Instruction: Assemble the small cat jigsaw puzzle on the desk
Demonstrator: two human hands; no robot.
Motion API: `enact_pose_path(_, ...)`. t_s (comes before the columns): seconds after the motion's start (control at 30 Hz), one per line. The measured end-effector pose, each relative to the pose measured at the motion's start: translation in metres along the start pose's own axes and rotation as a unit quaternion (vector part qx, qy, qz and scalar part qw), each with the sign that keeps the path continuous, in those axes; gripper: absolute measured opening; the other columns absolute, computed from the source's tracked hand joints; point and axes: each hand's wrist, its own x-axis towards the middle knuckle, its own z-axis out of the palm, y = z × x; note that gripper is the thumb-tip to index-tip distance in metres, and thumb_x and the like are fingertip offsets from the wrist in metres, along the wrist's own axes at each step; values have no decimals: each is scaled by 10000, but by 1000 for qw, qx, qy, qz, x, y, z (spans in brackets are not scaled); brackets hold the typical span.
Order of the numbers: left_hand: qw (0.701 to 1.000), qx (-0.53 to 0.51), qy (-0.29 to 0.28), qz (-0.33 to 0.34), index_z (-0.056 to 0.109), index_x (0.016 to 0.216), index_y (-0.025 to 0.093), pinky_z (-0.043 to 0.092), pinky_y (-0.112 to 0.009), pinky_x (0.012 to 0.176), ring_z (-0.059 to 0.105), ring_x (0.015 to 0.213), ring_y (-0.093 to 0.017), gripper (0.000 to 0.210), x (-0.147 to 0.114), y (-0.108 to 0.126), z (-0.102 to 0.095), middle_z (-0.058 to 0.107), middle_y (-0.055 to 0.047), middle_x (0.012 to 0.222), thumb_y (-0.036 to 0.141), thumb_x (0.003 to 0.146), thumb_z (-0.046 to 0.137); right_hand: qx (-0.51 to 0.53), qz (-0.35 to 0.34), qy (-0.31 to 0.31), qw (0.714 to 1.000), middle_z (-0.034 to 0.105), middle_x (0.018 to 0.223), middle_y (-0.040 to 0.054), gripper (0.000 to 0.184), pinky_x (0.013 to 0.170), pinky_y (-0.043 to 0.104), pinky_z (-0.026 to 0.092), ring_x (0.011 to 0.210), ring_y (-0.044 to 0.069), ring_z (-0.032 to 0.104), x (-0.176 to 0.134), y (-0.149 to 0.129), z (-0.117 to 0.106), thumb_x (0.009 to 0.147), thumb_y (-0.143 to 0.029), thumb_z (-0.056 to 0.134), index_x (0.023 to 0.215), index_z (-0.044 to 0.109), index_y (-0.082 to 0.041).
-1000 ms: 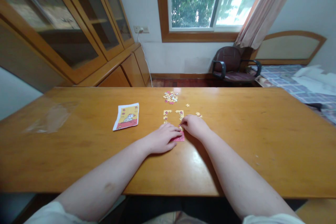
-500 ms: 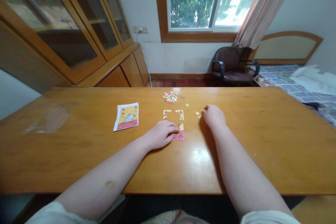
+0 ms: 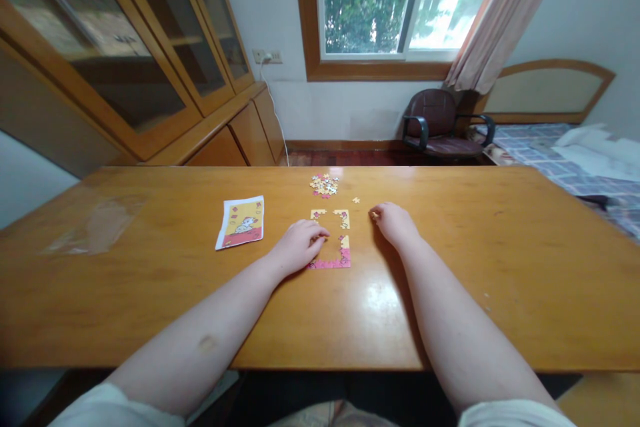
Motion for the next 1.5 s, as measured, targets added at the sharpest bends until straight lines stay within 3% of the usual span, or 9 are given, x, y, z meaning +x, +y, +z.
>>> enact_pose_path(0.17, 1000, -2, 1, -11, 707, 950, 201, 465, -370, 891, 605, 943, -209, 241, 1, -3, 1, 712, -50, 985, 215, 861, 484, 8, 0, 27, 1000, 713, 1046, 82, 279, 798, 273, 448, 941, 209, 638, 0, 3, 4, 853, -289, 565, 1071, 715, -199)
enact_pose_path(0.37, 996, -23, 37, -75, 702, 951, 200, 471, -393, 922, 600, 999, -227, 232, 3, -10, -2, 707, -58, 1013, 216, 851, 493, -21, -1, 28, 999, 721, 1037, 78, 257, 810, 289, 447, 955, 217, 632, -1, -5, 1, 863, -310, 550, 1028, 727, -223)
enact_pose_path(0.5, 990, -47, 76, -106, 696, 925, 203, 470, -385, 934, 603, 1000, -222, 213, 6, -19, 0, 700, -50, 999, 215, 839, 502, -53, -7, 52, 997, 662, 1192, 113, 349, 902, 376, 424, 1070, 268, 574, -1, -17, 7, 932, -348, 431, 1118, 692, -208)
enact_pose_path(0.67, 986, -75, 92, -122, 696, 902, 203, 479, -361, 924, 615, 970, -211, 193, 10, -24, 2, 697, -47, 960, 213, 822, 520, -74, -39, 52, 995, 418, 1480, 81, 501, 1063, 572, 227, 1321, 358, 341, -1, -26, 18, 918, -512, 434, 1368, 499, -301)
enact_pose_path(0.77, 984, -86, 95, -121, 698, 903, 196, 483, -358, 912, 615, 961, -210, 194, 10, -25, 2, 697, -50, 961, 215, 822, 523, -51, -52, 49, 996, 479, 1432, 49, 410, 1079, 616, 138, 1329, 349, 325, -1, -26, 19, 919, -507, 435, 1244, 607, -325)
enact_pose_path(0.87, 983, -99, 99, -121, 698, 898, 192, 482, -354, 914, 617, 960, -207, 191, 10, -26, 3, 698, -50, 968, 213, 821, 525, -18, -53, 72, 996, 613, 1276, 43, 299, 1092, 562, 156, 1248, 294, 420, 0, -23, 16, 911, -445, 481, 1005, 707, -274)
enact_pose_path(0.93, 980, -112, 106, -126, 700, 890, 189, 484, -346, 909, 620, 954, -204, 188, 10, -26, 3, 699, -50, 969, 205, 814, 529, -13, -43, 92, 995, 647, 1215, 53, 279, 1083, 533, 186, 1176, 275, 472, 2, -20, 16, 893, -438, 515, 958, 713, -252)
enact_pose_path(1.3, 954, -190, 157, -171, 715, 858, 188, 484, -301, 875, 633, 894, -181, 205, 14, -35, 4, 716, -34, 936, 189, 805, 518, -13, -70, 82, 994, 690, 1125, 23, 207, 977, 441, 286, 1076, 251, 521, 1, -15, 17, 875, -312, 556, 939, 753, -316)
enact_pose_path(1.5, 949, -203, 163, -179, 714, 850, 188, 487, -304, 857, 636, 875, -183, 207, 14, -36, 2, 719, -32, 918, 192, 798, 514, -39, 14, 76, 996, 691, 1146, 63, 359, 917, 391, 337, 1057, 250, 547, -1, -7, 0, 868, -147, 430, 1048, 727, -236)
